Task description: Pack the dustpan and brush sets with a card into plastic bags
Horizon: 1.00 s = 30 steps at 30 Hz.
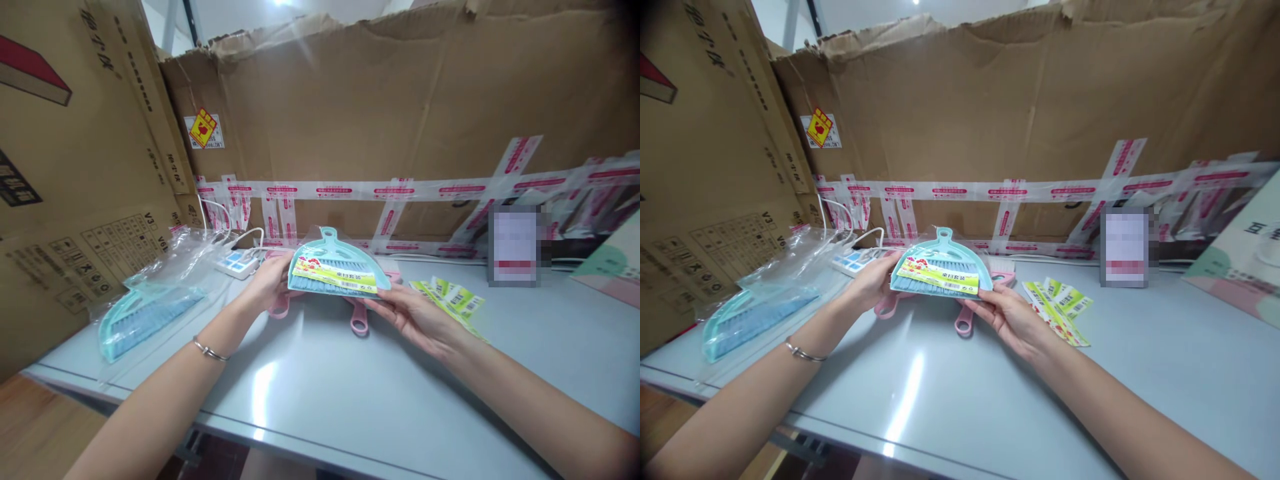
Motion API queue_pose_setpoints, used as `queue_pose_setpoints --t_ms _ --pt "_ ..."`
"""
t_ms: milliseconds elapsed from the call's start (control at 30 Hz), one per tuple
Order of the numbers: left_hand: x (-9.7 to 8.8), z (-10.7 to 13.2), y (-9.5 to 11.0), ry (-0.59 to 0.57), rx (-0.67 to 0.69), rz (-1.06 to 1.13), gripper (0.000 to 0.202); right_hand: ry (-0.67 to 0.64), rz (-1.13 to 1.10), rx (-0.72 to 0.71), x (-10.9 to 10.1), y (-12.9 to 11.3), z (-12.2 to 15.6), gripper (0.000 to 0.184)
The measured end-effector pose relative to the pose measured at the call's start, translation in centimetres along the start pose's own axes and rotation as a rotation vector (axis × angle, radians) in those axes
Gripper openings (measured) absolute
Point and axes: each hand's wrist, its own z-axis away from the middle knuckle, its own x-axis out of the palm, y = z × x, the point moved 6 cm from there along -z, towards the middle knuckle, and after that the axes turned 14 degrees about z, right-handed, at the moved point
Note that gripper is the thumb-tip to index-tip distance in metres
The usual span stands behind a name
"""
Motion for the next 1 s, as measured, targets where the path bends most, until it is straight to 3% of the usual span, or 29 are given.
queue_pose_setpoints --t_ms 67,267,367,533,600,667,900,1000 --pt "-0.2 0.1 0.2 0.066 0.093 -0.022 0.021 0.015 -0.018 0.017 0.3 0.1 0.4 0.025" --pt "0.1 1.1 1.3 0.114 0.405 -0.08 0.021 0.018 -0.059 -0.028 0.7 0.2 0.9 0.024" --pt "-0.1 0.8 1.6 0.107 0.324 -0.084 0.02 -0.025 -0.034 -0.073 0.5 0.0 0.6 0.023" --pt "-1.1 -0.6 1.6 0.065 0.044 -0.037 0.031 -0.12 0.039 -0.007 1.1 0.2 0.9 0.021" --pt "-1.3 -0.8 1.3 0.052 -0.01 -0.055 0.031 -0.131 0.066 0.019 1.4 0.5 1.2 0.017" --pt "-1.4 -0.8 1.1 0.055 0.018 -0.077 0.033 -0.117 0.055 0.028 1.6 0.6 1.4 0.016" --pt "-1.6 0.0 1.9 0.168 0.341 -0.108 0.031 -0.056 0.021 0.045 1.6 0.9 1.4 0.013" --pt "-1.4 0.0 1.8 0.147 0.399 -0.087 0.027 0.006 -0.033 0.016 1.3 0.7 1.4 0.016"
